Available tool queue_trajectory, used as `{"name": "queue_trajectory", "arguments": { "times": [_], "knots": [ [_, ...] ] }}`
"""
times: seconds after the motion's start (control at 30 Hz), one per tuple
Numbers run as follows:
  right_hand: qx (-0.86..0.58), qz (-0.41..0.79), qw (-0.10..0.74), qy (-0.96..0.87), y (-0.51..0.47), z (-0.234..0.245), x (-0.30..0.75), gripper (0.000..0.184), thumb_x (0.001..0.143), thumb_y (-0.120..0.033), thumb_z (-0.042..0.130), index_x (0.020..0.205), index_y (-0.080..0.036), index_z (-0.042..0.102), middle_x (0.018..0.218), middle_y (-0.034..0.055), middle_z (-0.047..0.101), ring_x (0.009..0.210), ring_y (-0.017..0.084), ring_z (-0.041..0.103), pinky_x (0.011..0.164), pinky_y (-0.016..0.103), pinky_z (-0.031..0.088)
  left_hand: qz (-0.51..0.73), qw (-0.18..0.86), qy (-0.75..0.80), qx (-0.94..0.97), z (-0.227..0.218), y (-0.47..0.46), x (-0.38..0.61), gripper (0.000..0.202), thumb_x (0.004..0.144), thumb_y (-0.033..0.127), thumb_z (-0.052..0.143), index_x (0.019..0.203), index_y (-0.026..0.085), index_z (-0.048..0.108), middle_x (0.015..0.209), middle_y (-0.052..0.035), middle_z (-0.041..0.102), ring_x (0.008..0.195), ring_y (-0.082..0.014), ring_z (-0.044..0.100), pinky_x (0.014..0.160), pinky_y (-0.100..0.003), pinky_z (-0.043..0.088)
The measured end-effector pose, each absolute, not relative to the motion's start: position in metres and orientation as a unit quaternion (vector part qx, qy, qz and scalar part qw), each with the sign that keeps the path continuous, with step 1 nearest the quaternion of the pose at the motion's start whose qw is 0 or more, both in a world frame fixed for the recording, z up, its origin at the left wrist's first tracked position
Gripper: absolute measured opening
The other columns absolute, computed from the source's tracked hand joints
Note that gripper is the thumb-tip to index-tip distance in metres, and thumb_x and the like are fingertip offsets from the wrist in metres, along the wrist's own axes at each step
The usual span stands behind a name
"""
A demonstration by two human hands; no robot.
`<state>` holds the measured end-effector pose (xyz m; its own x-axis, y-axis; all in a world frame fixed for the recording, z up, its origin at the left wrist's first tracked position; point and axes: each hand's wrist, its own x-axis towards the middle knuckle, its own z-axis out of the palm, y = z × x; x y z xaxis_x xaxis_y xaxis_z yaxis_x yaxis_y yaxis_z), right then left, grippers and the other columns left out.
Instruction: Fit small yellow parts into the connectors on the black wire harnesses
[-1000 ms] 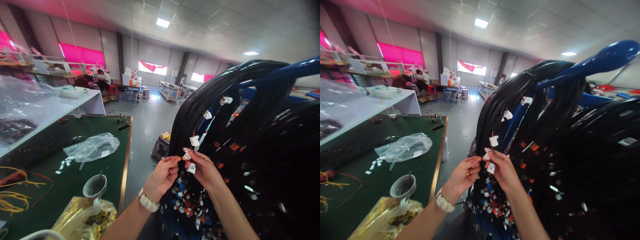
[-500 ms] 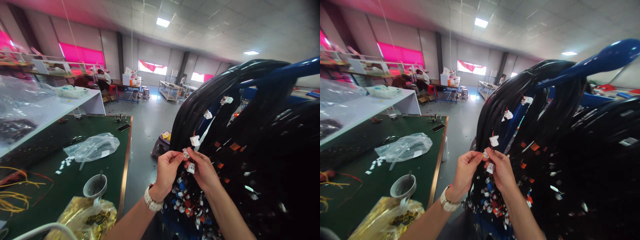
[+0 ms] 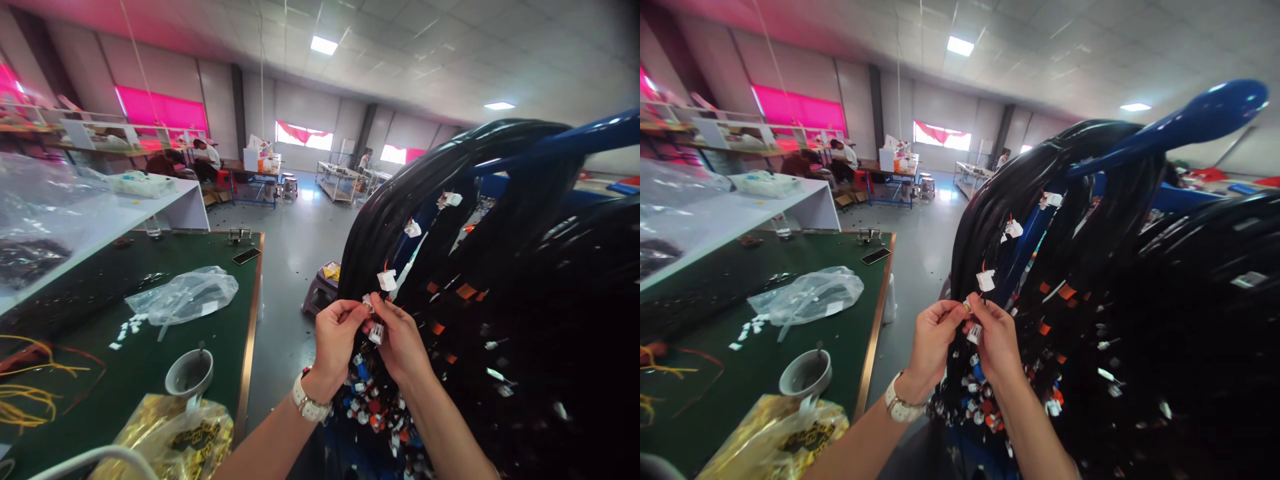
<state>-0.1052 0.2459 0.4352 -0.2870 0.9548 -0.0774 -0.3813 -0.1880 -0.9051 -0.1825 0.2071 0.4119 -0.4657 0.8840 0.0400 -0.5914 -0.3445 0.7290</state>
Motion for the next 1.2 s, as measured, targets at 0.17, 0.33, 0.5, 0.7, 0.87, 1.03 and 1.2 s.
{"name": "queue_trajectory", "arguments": {
  "times": [0.17, 0.33, 0.5, 0.7, 0.87, 1.03, 1.2],
  "knots": [
    [-0.348, 0.673, 0.499, -0.421, 0.2446, 0.4330, -0.1077, 0.030, 0.057, -0.040, 0.088, 0.060, -0.016, 0.070, 0.060, 0.0001, 0.062, 0.050, 0.009, 0.048, 0.049, 0.025, 0.039, 0.792, 0.461, 0.337, 0.217, 0.4108, 0.2077, -0.1829, 0.024, 0.066, 0.031, 0.080, 0.071, 0.011, 0.067, 0.062, -0.0025, 0.066, 0.053, -0.0090, 0.055, 0.055, -0.021, 0.043],
    [-0.343, 0.675, 0.507, -0.411, 0.2437, 0.4305, -0.1101, 0.029, 0.056, -0.039, 0.089, 0.062, -0.017, 0.070, 0.059, -0.0013, 0.061, 0.051, 0.009, 0.048, 0.052, 0.025, 0.040, 0.794, 0.434, 0.355, 0.236, 0.4072, 0.2100, -0.1820, 0.020, 0.068, 0.028, 0.078, 0.071, 0.011, 0.068, 0.058, -0.0008, 0.063, 0.055, -0.0090, 0.054, 0.057, -0.021, 0.043],
    [-0.336, 0.682, 0.514, -0.397, 0.2432, 0.4292, -0.1124, 0.028, 0.057, -0.038, 0.089, 0.063, -0.017, 0.071, 0.061, -0.0010, 0.062, 0.054, 0.010, 0.049, 0.053, 0.025, 0.041, 0.797, 0.427, 0.363, 0.227, 0.4066, 0.2107, -0.1810, 0.021, 0.068, 0.029, 0.078, 0.073, 0.011, 0.067, 0.060, -0.0012, 0.064, 0.056, -0.0094, 0.055, 0.057, -0.021, 0.044],
    [-0.341, 0.678, 0.514, -0.400, 0.2442, 0.4286, -0.1122, 0.029, 0.057, -0.039, 0.088, 0.062, -0.017, 0.070, 0.062, -0.0002, 0.063, 0.053, 0.010, 0.049, 0.052, 0.026, 0.040, 0.797, 0.441, 0.350, 0.219, 0.4082, 0.2094, -0.1815, 0.023, 0.067, 0.030, 0.079, 0.072, 0.012, 0.067, 0.059, -0.0008, 0.063, 0.055, -0.0091, 0.053, 0.056, -0.021, 0.042],
    [-0.349, 0.674, 0.515, -0.398, 0.2434, 0.4304, -0.1126, 0.030, 0.054, -0.039, 0.089, 0.062, -0.018, 0.070, 0.062, 0.0001, 0.064, 0.052, 0.010, 0.050, 0.051, 0.026, 0.041, 0.796, 0.440, 0.355, 0.216, 0.4086, 0.2092, -0.1816, 0.024, 0.066, 0.030, 0.080, 0.073, 0.012, 0.067, 0.060, -0.0010, 0.064, 0.055, -0.0092, 0.054, 0.055, -0.021, 0.042],
    [-0.346, 0.674, 0.520, -0.395, 0.2420, 0.4313, -0.1140, 0.030, 0.052, -0.037, 0.090, 0.063, -0.017, 0.070, 0.060, -0.0017, 0.061, 0.052, 0.008, 0.048, 0.051, 0.023, 0.040, 0.798, 0.432, 0.367, 0.206, 0.4087, 0.2102, -0.1799, 0.023, 0.066, 0.030, 0.078, 0.072, 0.011, 0.066, 0.058, 0.0002, 0.062, 0.053, -0.0082, 0.051, 0.053, -0.020, 0.040],
    [-0.350, 0.670, 0.523, -0.393, 0.2410, 0.4312, -0.1137, 0.031, 0.051, -0.038, 0.091, 0.062, -0.017, 0.069, 0.059, -0.0022, 0.060, 0.053, 0.008, 0.047, 0.052, 0.023, 0.040, 0.795, 0.443, 0.358, 0.210, 0.4091, 0.2106, -0.1806, 0.027, 0.065, 0.032, 0.080, 0.071, 0.013, 0.062, 0.058, 0.0013, 0.060, 0.053, -0.0070, 0.051, 0.053, -0.019, 0.039]
  ]
}}
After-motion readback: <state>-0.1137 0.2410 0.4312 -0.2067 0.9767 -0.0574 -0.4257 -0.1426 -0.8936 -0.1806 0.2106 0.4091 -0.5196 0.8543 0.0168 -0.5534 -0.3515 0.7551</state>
